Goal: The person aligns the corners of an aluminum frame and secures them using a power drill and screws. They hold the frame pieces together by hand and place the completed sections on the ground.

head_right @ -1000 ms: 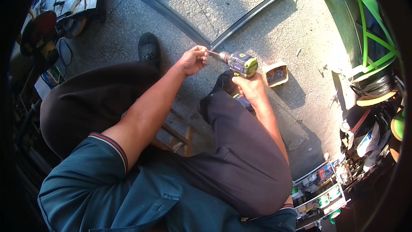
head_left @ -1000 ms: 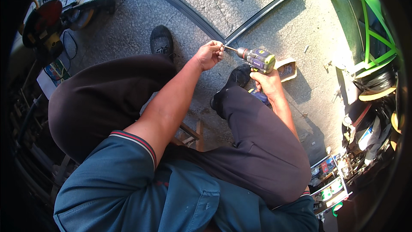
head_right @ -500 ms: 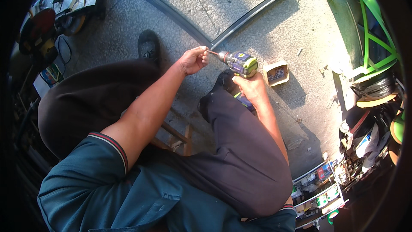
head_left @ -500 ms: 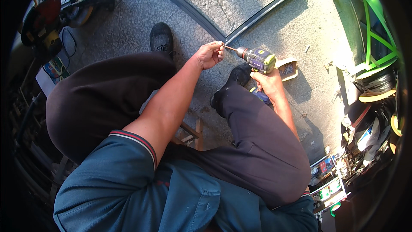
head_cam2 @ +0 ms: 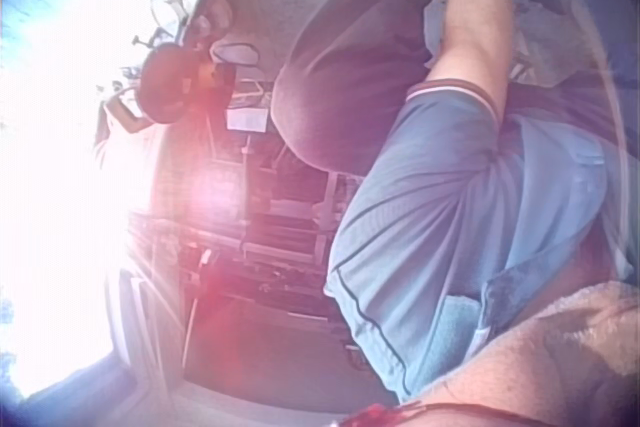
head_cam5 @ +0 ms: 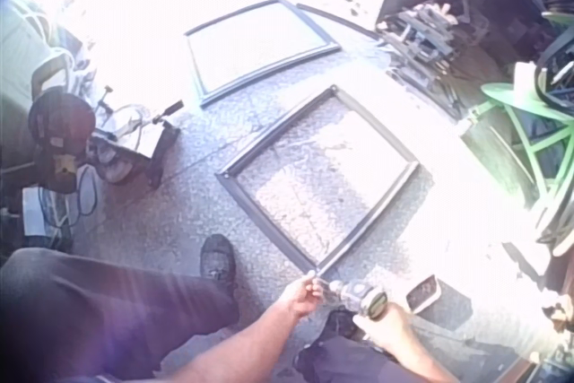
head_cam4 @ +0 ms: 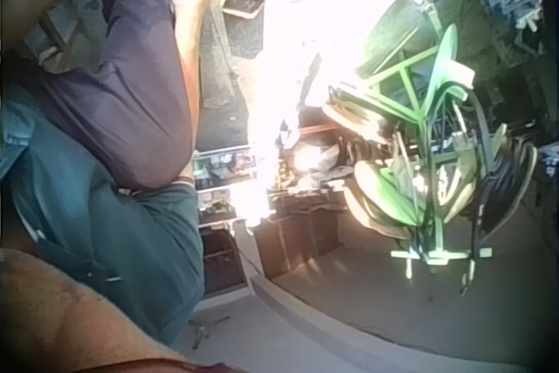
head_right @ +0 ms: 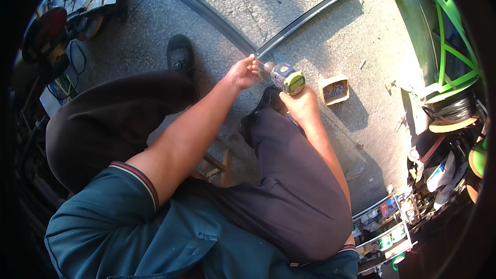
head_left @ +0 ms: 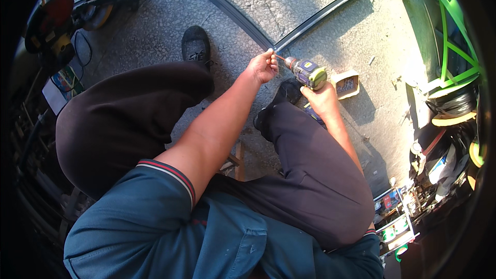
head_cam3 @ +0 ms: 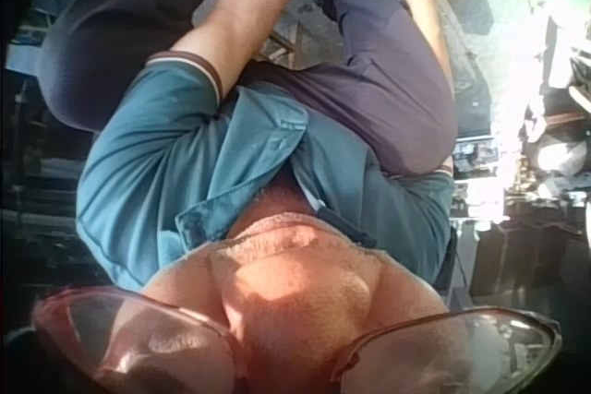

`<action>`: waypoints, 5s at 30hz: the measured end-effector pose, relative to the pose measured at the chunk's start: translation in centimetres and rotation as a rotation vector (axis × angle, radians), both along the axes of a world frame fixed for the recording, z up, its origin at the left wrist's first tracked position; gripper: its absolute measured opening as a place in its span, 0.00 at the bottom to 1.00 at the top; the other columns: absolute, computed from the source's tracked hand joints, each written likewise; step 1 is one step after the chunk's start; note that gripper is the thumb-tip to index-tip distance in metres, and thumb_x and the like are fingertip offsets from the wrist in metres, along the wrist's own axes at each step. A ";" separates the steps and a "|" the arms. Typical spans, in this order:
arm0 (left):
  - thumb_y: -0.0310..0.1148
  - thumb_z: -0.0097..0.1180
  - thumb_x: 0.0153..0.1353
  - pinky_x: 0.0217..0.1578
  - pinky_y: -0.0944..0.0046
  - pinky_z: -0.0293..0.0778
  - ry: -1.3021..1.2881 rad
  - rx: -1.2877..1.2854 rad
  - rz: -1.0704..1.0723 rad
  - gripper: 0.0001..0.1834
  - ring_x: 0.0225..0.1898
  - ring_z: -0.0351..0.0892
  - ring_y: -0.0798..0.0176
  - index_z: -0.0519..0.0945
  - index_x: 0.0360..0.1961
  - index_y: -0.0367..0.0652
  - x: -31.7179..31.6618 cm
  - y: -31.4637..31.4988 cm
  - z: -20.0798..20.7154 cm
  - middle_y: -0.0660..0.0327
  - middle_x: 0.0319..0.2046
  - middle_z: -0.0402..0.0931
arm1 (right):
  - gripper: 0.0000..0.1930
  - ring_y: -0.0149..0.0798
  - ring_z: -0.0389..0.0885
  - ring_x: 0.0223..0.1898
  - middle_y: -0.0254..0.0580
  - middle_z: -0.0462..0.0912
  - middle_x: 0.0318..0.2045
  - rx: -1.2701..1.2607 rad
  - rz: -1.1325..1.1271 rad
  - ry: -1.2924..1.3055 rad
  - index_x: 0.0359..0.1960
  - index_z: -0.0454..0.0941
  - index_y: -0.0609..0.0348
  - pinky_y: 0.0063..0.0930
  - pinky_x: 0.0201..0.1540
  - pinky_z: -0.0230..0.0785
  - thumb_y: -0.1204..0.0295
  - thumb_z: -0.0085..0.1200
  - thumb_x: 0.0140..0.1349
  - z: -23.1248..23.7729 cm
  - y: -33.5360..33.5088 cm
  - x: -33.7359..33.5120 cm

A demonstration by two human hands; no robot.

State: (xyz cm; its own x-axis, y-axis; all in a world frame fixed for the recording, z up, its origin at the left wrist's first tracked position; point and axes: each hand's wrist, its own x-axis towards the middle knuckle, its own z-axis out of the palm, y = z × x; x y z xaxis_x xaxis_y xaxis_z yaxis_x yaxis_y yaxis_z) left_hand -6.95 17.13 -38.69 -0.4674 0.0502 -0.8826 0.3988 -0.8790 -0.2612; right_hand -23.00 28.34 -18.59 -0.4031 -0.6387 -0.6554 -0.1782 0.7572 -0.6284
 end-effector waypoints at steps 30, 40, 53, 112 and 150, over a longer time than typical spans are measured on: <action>0.24 0.40 0.70 0.23 0.69 0.67 -0.149 -0.006 -0.022 0.13 0.22 0.68 0.69 0.77 0.32 0.38 -1.7 -1.0 0.4 0.63 0.23 0.71 | 0.15 0.66 0.85 0.42 0.66 0.85 0.34 0.222 0.368 0.318 0.41 0.84 0.65 0.51 0.45 0.78 0.65 0.60 0.59 0.5 -4.9 0.5; 0.24 0.54 0.64 0.17 0.59 0.72 -0.652 -0.735 -1.019 0.05 0.17 0.79 0.60 0.81 0.35 0.36 -0.3 -1.1 0.1 0.56 0.22 0.82 | 0.16 0.61 0.83 0.55 0.61 0.86 0.48 0.440 0.631 0.375 0.50 0.85 0.58 0.50 0.58 0.75 0.69 0.54 0.62 4.3 -13.1 1.1; 0.31 0.63 0.61 0.31 0.62 0.82 -0.610 -0.715 -1.099 0.09 0.22 0.86 0.65 0.85 0.23 0.41 -0.1 -2.1 0.7 0.60 0.19 0.85 | 0.15 0.54 0.85 0.55 0.57 0.86 0.50 0.544 0.779 0.417 0.48 0.86 0.60 0.45 0.57 0.78 0.71 0.55 0.62 5.2 -16.5 2.1; 0.52 0.68 0.63 0.21 0.59 0.78 -0.728 -0.718 -1.132 0.27 0.17 0.83 0.57 0.83 0.34 0.31 -1.8 -4.2 3.2 0.52 0.22 0.84 | 0.34 0.66 0.77 0.53 0.60 0.79 0.48 0.081 -0.008 0.488 0.62 0.70 0.58 0.54 0.54 0.69 0.58 0.66 0.54 -7.6 11.4 5.4; 0.36 0.64 0.51 0.18 0.56 0.70 -0.803 -1.635 -1.163 0.15 0.15 0.72 0.60 0.75 0.29 0.35 3.7 -32.4 9.1 0.56 0.19 0.74 | 0.27 0.45 0.86 0.42 0.51 0.85 0.46 -0.508 -0.924 -0.825 0.51 0.74 0.58 0.42 0.43 0.82 0.44 0.40 0.77 -1.4 -1.6 -12.2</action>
